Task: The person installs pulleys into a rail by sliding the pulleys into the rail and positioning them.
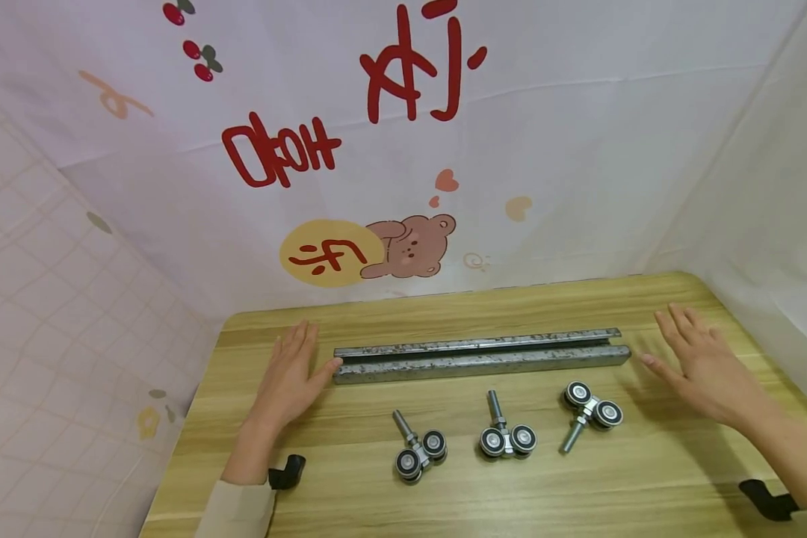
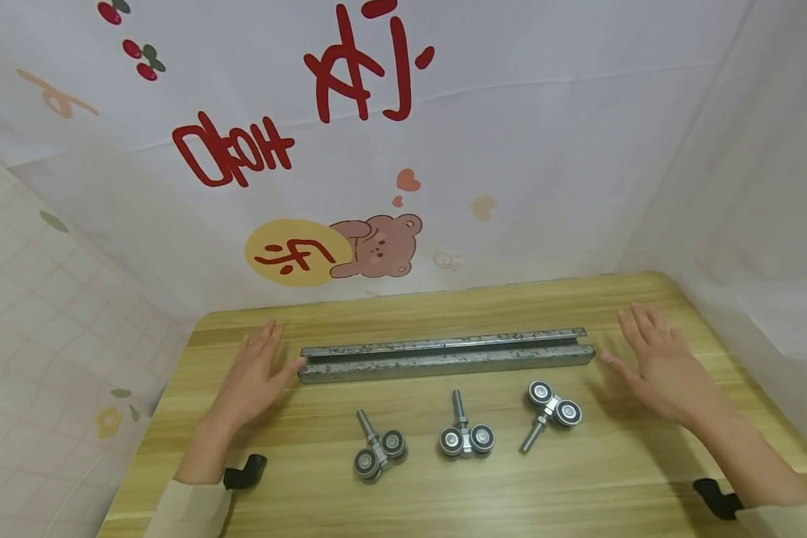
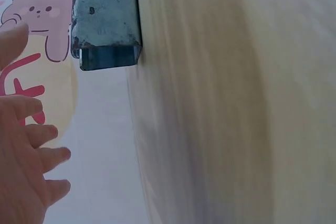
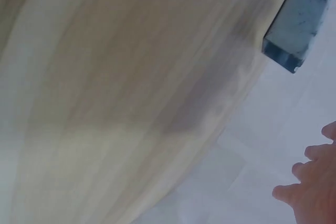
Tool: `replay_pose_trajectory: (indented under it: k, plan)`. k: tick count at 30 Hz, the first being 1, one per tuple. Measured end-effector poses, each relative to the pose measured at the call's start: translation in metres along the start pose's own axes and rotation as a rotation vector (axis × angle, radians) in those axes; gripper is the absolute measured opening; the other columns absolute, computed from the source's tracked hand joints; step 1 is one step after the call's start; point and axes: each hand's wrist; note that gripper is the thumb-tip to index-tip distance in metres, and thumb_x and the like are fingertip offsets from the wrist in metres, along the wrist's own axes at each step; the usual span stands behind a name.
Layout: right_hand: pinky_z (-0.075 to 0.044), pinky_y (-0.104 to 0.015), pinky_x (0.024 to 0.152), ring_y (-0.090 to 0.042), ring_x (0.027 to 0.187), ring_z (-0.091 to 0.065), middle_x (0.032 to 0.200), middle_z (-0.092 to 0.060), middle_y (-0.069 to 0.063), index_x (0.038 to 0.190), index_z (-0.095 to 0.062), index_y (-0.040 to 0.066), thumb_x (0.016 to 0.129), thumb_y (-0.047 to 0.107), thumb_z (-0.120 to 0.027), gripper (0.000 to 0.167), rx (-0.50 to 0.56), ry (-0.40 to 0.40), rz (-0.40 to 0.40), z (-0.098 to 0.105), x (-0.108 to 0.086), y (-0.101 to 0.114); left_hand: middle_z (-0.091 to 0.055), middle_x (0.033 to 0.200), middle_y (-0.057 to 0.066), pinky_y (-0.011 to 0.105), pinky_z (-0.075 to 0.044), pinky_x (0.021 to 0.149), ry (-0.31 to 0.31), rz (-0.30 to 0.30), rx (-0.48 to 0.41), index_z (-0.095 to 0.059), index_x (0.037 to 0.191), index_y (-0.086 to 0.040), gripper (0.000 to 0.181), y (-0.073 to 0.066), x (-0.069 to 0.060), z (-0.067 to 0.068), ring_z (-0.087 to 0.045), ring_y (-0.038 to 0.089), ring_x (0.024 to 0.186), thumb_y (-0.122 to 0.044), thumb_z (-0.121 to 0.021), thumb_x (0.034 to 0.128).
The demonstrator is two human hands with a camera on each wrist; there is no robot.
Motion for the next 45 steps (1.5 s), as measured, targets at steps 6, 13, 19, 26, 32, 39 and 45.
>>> replay_pose_trajectory:
  k: [6,13,19,26,32,39,45]
  plan:
    - [0.011,-0.059,0.125,-0.046,0.158,0.001,0.17,-0.001,-0.03,0.167,-0.008,0.0,0.107,0.03,-0.06,0.085,0.031,0.0,0.013,0.004,-0.004,0.014,-0.029,0.169,0.021,0.064,-0.022,0.124,-0.003,0.004,-0.029,-0.032,0.164,-0.002,0.102,-0.007,0.003,0.0,-0.028,0.043,0.154,-0.066,-0.068,0.093]
    - [0.002,-0.058,0.128,-0.063,0.145,-0.024,0.172,-0.003,-0.026,0.169,-0.008,0.005,0.107,0.032,-0.061,0.086,0.035,0.009,0.003,0.009,-0.008,0.027,-0.037,0.166,0.017,0.065,-0.035,0.117,0.022,0.008,-0.063,-0.037,0.163,-0.005,0.102,-0.017,0.008,-0.004,-0.04,0.044,0.148,-0.061,-0.078,0.0877]
    - [-0.02,-0.073,0.119,-0.067,0.136,-0.035,0.173,-0.011,-0.023,0.17,-0.012,0.011,0.105,0.034,-0.065,0.087,0.055,0.024,-0.007,0.016,-0.009,0.043,-0.045,0.161,0.016,0.063,-0.04,0.115,0.028,-0.006,-0.098,-0.041,0.161,-0.005,0.102,-0.023,0.012,-0.006,-0.045,0.042,0.145,-0.061,-0.08,0.0852]
    - [-0.036,-0.075,0.106,-0.063,0.134,-0.042,0.169,-0.023,-0.025,0.169,-0.018,0.012,0.102,0.035,-0.071,0.089,0.053,0.029,0.034,0.017,-0.008,0.062,-0.053,0.154,0.018,0.063,-0.044,0.111,0.026,-0.006,-0.094,-0.047,0.158,-0.007,0.098,-0.026,0.014,-0.01,-0.05,0.043,0.141,-0.059,-0.084,0.0829]
    - [-0.037,-0.059,0.116,-0.054,0.127,-0.053,0.16,-0.043,-0.023,0.162,-0.04,0.006,0.093,0.033,-0.081,0.084,0.018,-0.078,0.164,0.013,-0.011,0.078,-0.051,0.154,0.022,0.065,-0.044,0.11,0.043,-0.008,-0.054,-0.055,0.153,-0.006,0.091,-0.027,0.014,-0.014,-0.05,0.046,0.139,-0.056,-0.085,0.0822]
    - [-0.041,-0.043,0.114,-0.046,0.124,-0.058,0.15,-0.054,-0.02,0.146,-0.059,0.003,0.084,0.037,-0.088,0.076,-0.009,-0.138,0.255,0.012,-0.014,0.094,-0.051,0.153,0.023,0.063,-0.044,0.111,0.071,-0.017,-0.048,-0.056,0.15,-0.002,0.089,-0.031,0.015,-0.016,-0.049,0.045,0.14,-0.051,-0.087,0.0821]
    - [-0.038,-0.038,0.104,-0.038,0.119,-0.062,0.141,-0.061,-0.014,0.134,-0.068,0.006,0.097,0.057,-0.069,0.062,-0.005,-0.166,0.355,0.005,-0.014,0.107,-0.052,0.152,0.024,0.064,-0.043,0.112,0.081,-0.019,-0.061,-0.058,0.148,-0.001,0.084,-0.032,0.015,-0.016,-0.049,0.046,0.141,-0.042,-0.088,0.0821]
Point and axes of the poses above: each hand's wrist, its own x-axis towards the middle knuckle, its own z-axis out of the back of the hand, y = z × x
